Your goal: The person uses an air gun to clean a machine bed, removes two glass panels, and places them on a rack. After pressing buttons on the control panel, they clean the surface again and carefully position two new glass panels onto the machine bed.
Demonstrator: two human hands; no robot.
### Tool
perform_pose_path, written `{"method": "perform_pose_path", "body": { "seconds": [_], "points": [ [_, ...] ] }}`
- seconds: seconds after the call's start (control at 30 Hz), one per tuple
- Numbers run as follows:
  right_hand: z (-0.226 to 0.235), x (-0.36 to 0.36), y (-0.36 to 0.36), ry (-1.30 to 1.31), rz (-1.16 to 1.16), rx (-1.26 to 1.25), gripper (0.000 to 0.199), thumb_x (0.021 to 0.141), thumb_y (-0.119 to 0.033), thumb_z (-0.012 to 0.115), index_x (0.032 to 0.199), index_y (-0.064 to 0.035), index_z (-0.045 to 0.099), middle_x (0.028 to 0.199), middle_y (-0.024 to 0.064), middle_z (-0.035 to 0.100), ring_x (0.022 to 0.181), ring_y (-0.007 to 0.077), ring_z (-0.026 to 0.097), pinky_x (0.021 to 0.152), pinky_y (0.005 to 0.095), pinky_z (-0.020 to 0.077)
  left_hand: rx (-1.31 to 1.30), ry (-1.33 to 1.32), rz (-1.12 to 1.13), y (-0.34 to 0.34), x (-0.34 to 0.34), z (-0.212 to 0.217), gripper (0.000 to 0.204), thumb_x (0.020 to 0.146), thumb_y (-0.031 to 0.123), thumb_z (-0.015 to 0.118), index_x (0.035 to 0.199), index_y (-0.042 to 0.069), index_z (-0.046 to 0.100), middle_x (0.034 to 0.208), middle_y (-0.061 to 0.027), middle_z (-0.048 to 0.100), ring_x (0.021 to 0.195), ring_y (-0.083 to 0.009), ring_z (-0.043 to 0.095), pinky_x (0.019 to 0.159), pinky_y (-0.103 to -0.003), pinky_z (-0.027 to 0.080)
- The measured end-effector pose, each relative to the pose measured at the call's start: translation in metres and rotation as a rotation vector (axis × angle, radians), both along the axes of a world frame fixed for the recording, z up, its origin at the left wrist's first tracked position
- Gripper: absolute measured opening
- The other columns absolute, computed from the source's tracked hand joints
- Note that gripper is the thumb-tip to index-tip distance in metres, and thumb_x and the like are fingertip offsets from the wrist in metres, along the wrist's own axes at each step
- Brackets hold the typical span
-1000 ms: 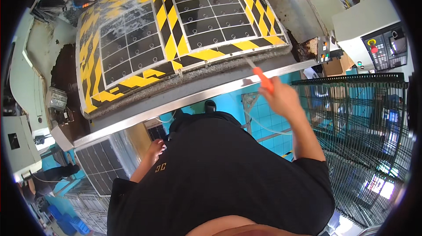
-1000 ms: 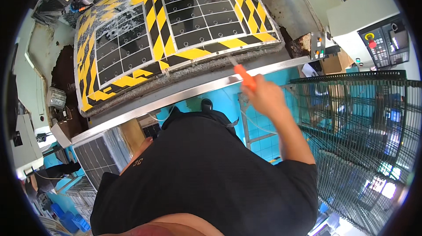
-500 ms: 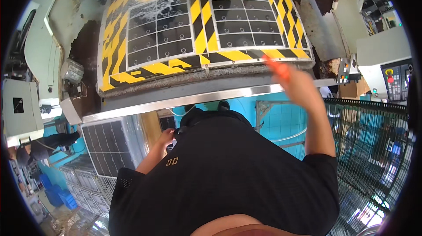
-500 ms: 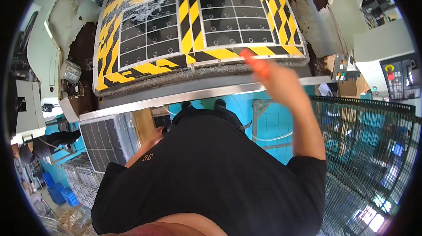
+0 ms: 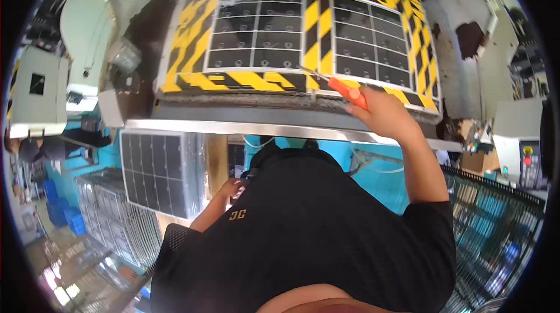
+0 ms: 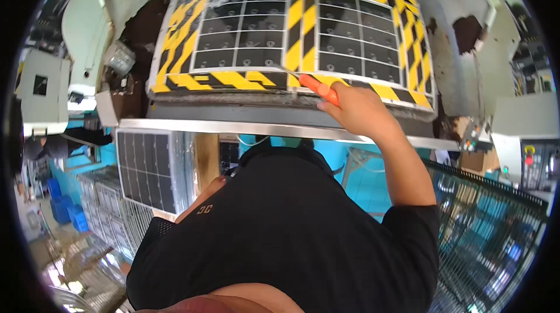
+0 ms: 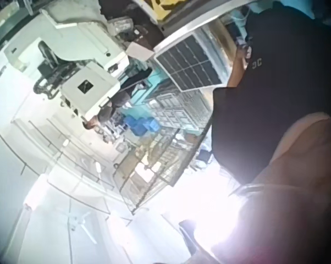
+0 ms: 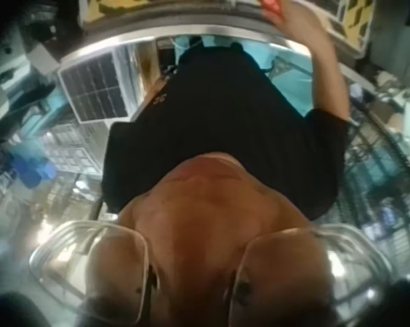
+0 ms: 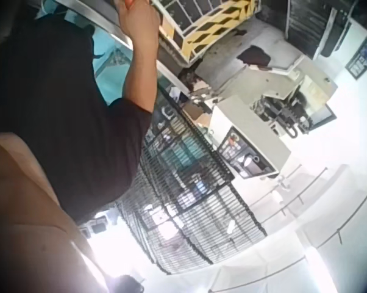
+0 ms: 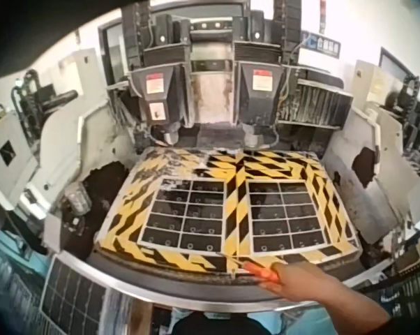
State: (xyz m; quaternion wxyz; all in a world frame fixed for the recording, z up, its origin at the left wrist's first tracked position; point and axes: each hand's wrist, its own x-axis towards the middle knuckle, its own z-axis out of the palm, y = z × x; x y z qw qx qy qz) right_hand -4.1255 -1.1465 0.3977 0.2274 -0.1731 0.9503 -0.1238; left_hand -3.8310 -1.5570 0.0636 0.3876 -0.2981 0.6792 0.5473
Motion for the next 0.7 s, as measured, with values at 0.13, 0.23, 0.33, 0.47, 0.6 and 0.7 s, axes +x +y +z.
{"method": "perform_pose_path", "body": {
  "seconds": [0.13,0.23,0.33,0.47,0.6,0.7],
  "points": [
    [-0.027,-0.055,-0.006,0.108,-0.357,-0.245,0.041,0.093,-0.041,0.058,0.113,-0.005,0.061,0.098,0.0219,0.067,0.095,0.037,0.065,0.08,0.0418,0.0491,-0.09,0.007,0.051,-0.002,-0.005,-0.012,0.018,0.091,0.022,0.058,0.095,0.005,0.065,0.067,-0.0022,0.056,0.051,-0.0122,0.05,0.042,-0.028,0.037],
    [-0.033,-0.045,-0.063,0.036,0.017,-0.059,0.047,0.092,-0.046,0.057,0.111,-0.0029,0.06,0.097,0.0211,0.068,0.095,0.037,0.066,0.08,0.0459,0.0503,-0.085,0.038,0.053,0.0,0.004,-0.017,0.022,0.09,0.023,0.059,0.099,0.005,0.065,0.07,-0.0025,0.058,0.056,-0.0124,0.053,0.047,-0.028,0.04],
    [-0.049,-0.092,-0.077,0.083,-0.243,-0.271,0.05,0.091,-0.05,0.057,0.111,-0.0045,0.06,0.097,0.0216,0.068,0.094,0.0384,0.065,0.082,0.0459,0.0503,-0.03,-0.014,0.228,-0.005,0.002,-0.022,0.025,0.088,0.025,0.061,0.102,0.005,0.066,0.073,-0.0024,0.06,0.064,-0.0127,0.056,0.053,-0.028,0.043],
    [-0.064,-0.086,-0.123,0.041,-0.018,-0.155,0.046,0.091,-0.048,0.057,0.11,-0.0054,0.058,0.099,0.0192,0.068,0.093,0.0359,0.066,0.082,0.0459,0.051,-0.096,0.028,0.053,-0.001,0.004,-0.01,0.029,0.087,0.027,0.062,0.105,0.004,0.067,0.077,-0.0029,0.062,0.07,-0.0132,0.058,0.059,-0.03,0.045],
    [-0.055,-0.082,-0.162,0.082,0.083,-0.126,0.045,0.092,-0.045,0.057,0.11,-0.0034,0.056,0.099,0.0219,0.068,0.095,0.0387,0.065,0.082,0.0476,0.0505,-0.092,0.06,0.033,-0.01,0.015,-0.033,0.029,0.087,0.028,0.062,0.102,0.003,0.067,0.077,-0.0023,0.063,0.067,-0.0135,0.057,0.059,-0.031,0.046],
    [-0.053,-0.091,-0.165,0.097,-0.058,-0.189,0.044,0.093,-0.043,0.055,0.109,-0.0015,0.054,0.096,0.0226,0.068,0.091,0.0404,0.065,0.081,0.0486,0.0505,-0.102,0.093,-0.053,-0.01,0.014,-0.042,0.03,0.088,0.028,0.062,0.101,0.003,0.067,0.075,-0.0024,0.062,0.064,-0.0134,0.056,0.058,-0.031,0.045]
  ]
}}
